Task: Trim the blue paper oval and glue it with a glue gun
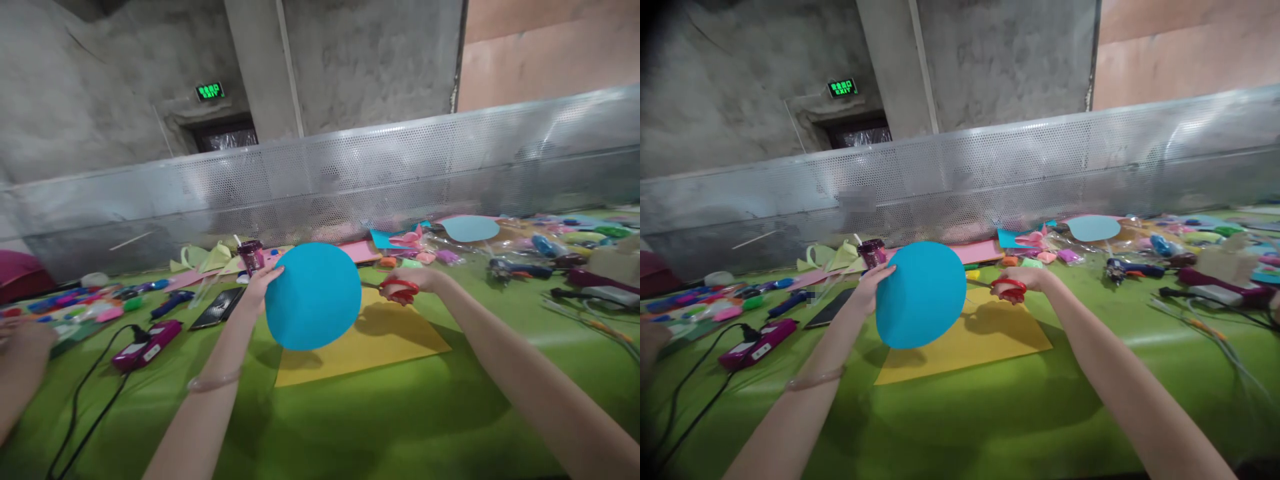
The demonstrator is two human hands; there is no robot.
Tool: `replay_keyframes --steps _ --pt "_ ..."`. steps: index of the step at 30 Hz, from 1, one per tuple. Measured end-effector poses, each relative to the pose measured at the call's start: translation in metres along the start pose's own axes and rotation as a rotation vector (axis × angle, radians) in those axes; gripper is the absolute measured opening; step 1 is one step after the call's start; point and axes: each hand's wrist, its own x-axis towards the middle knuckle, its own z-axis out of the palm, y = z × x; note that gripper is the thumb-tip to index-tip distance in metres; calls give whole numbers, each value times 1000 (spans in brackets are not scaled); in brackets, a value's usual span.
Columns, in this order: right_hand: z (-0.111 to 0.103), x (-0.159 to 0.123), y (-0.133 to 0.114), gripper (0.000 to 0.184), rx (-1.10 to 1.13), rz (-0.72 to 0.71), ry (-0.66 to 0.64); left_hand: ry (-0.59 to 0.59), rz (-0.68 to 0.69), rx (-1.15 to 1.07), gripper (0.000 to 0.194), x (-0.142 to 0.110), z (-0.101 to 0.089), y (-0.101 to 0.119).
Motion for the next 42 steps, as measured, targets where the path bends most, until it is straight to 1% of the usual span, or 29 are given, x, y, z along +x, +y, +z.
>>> replay_keyframes --steps 1,3,5,6,7,9,11,14,16,18,20,22,24,27,29,32,36,39,42 --pt "0 0 0 28 18 14 -19 18 15 -19 32 2 -1 0" --pt "-1 -1 1 32 81 -47 -45 59 50 -57 37 6 -4 1" --pt "-2 -2 1 34 120 -147 -13 120 93 -79 40 9 -8 1" --pt "-2 -1 1 35 123 -181 33 129 116 -84 41 10 -9 0" --pt "-2 1 2 35 123 -200 98 105 137 -87 43 10 -10 -1" --pt "-1 6 2 35 130 -234 263 15 165 -84 45 10 -9 -3" --pt "3 12 1 35 159 -308 394 -70 162 -57 43 7 -5 -6" --pt "11 18 -8 35 225 -462 491 -185 104 56 37 0 6 -9" --pt "17 20 -17 36 280 -520 521 -294 56 184 35 -6 14 -9" --pt "22 20 -24 35 294 -522 514 -389 15 303 35 -13 20 -8" --pt "26 21 -28 31 289 -497 490 -437 9 361 36 -17 25 -7" --pt "29 23 -28 28 304 -460 461 -433 20 370 38 -18 27 -7" --pt "32 27 -26 27 342 -408 439 -403 31 364 39 -16 27 -8" --pt "35 31 -22 32 373 -370 449 -342 52 350 40 -12 25 -10" --pt "35 33 -21 34 383 -395 485 -298 72 313 42 -10 24 -11" --pt "32 33 -20 36 385 -411 588 -256 66 231 42 -8 21 -11" --pt "26 31 -18 34 407 -414 779 -274 25 174 41 -10 18 -8" --pt "23 30 -17 33 435 -424 851 -301 28 229 43 -13 19 -8" --pt "23 31 -16 35 437 -389 879 -275 97 395 40 -13 18 -9"
